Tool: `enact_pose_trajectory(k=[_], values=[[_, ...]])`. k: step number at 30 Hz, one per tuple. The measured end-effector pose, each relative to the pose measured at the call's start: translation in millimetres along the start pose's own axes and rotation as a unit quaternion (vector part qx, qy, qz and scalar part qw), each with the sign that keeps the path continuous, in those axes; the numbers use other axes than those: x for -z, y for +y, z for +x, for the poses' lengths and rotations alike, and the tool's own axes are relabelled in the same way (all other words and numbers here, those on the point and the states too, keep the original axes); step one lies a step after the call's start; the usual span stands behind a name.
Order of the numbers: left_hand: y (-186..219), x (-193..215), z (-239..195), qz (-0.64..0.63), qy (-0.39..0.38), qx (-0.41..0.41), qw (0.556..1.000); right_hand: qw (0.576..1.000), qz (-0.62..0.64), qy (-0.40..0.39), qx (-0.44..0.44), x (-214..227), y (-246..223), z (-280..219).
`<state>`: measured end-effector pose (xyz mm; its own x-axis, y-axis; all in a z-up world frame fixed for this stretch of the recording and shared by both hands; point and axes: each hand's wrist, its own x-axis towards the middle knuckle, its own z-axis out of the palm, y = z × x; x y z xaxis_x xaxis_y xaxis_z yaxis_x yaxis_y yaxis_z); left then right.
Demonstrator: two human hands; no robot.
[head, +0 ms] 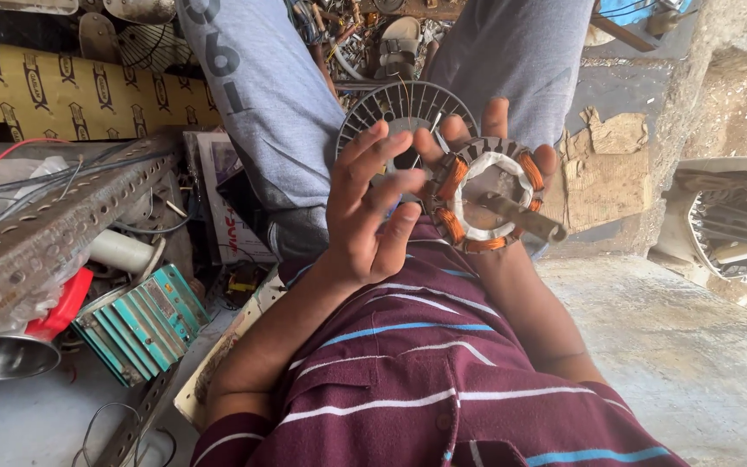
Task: The person is repairing an electrical motor by winding copper wire around the stator core. They use a screwdriver to adjust the wire and a pair of scissors to cut the excess wire. The person is sitting on the floor in a cluttered workshop.
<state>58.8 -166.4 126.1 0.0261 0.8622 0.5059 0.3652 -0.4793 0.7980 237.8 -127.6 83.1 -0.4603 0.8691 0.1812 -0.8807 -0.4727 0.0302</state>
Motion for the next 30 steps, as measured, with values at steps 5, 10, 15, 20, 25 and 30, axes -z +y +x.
enact_pose_trajectory(k=[5,10,15,20,25,30], values=[[4,10,20,0.032,-0.101,-0.003,0.994,0.999,0.022,0.020,-0.026,12,-3,-4],[7,17,32,0.058,-0.199,-0.034,0.978,0.998,0.005,0.055,-0.028,14,1,-15],[8,20,35,0.006,-0.180,-0.001,0.984,0.995,0.044,0.078,-0.043,10,3,-15],[7,21,37,-0.030,-0.133,0.000,0.991,0.996,0.035,0.045,-0.073,5,5,-13],[13,21,47,-0.012,-0.120,-0.028,0.992,0.991,0.085,0.013,-0.098,3,8,-10],[30,28,48,0.018,-0.110,-0.089,0.990,0.985,0.123,0.016,-0.123,-6,6,-18]])
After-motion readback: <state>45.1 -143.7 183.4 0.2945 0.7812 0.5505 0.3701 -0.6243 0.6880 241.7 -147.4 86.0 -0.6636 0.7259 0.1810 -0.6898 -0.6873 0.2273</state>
